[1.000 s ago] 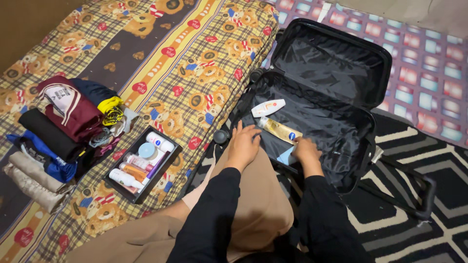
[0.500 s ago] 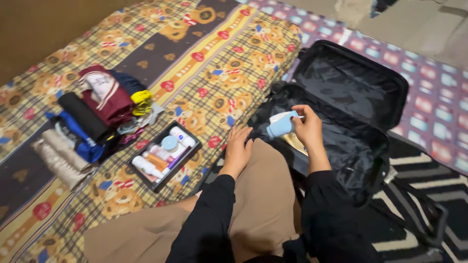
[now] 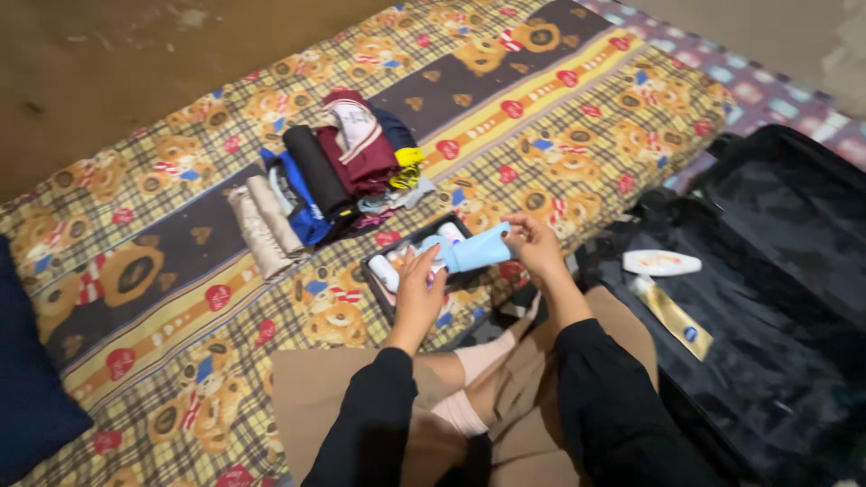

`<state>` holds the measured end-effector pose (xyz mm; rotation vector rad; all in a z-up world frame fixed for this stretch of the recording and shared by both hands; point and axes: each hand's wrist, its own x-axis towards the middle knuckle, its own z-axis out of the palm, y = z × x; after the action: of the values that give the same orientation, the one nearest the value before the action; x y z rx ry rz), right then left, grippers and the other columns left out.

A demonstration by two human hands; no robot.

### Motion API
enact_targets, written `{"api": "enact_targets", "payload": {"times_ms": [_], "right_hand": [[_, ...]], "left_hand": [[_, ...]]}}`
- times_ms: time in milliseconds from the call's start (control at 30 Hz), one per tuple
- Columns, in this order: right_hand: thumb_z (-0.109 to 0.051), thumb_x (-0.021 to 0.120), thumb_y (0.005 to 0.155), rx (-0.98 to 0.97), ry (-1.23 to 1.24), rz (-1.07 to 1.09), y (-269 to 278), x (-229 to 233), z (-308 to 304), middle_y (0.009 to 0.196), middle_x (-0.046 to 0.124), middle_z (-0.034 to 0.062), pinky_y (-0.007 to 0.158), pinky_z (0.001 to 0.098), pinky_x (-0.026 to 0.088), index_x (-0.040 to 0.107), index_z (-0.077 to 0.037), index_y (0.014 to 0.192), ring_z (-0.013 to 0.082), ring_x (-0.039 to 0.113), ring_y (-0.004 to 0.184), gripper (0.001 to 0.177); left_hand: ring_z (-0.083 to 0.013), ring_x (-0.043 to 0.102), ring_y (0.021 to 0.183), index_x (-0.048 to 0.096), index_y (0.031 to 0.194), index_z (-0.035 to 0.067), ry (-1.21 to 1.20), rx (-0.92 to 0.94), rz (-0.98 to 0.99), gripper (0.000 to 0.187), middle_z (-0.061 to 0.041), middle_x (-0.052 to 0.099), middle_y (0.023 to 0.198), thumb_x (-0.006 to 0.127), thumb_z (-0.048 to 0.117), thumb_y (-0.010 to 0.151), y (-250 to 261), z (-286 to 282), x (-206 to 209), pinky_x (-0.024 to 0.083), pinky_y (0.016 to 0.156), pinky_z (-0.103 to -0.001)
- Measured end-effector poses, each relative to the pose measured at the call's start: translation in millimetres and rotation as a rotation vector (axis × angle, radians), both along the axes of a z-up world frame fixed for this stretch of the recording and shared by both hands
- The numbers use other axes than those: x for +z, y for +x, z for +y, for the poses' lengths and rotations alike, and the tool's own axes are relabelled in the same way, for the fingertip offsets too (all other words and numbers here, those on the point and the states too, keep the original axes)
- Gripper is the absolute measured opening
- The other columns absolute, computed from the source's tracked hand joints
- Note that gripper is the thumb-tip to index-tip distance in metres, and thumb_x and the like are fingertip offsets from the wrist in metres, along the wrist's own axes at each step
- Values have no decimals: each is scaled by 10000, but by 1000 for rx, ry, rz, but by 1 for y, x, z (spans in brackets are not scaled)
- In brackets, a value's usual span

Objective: The person unpacks rolled and folded clothes from a suitcase onto a patterned bedspread, then repacks them along with toiletries into a small black tray and the suitcase. The person handles shirts, pants, socks, and various bottles of lotion and cream.

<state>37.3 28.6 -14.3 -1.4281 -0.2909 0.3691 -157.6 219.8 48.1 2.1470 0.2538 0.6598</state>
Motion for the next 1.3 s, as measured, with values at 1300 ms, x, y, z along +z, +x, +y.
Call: {"api": "enact_targets", "payload": {"times_ms": [1300], "right_hand": [[-138, 792, 816, 51, -762, -561, -26, 7, 57, 942, 671, 142, 821, 414, 537, 783, -126, 1141, 316, 673, 890, 326]], "left_hand": [[-400, 380, 1439, 729, 1231, 85, 249, 99, 138, 449, -96, 720, 1117, 787, 290, 835, -18, 36, -19, 63, 1185, -660]]}}
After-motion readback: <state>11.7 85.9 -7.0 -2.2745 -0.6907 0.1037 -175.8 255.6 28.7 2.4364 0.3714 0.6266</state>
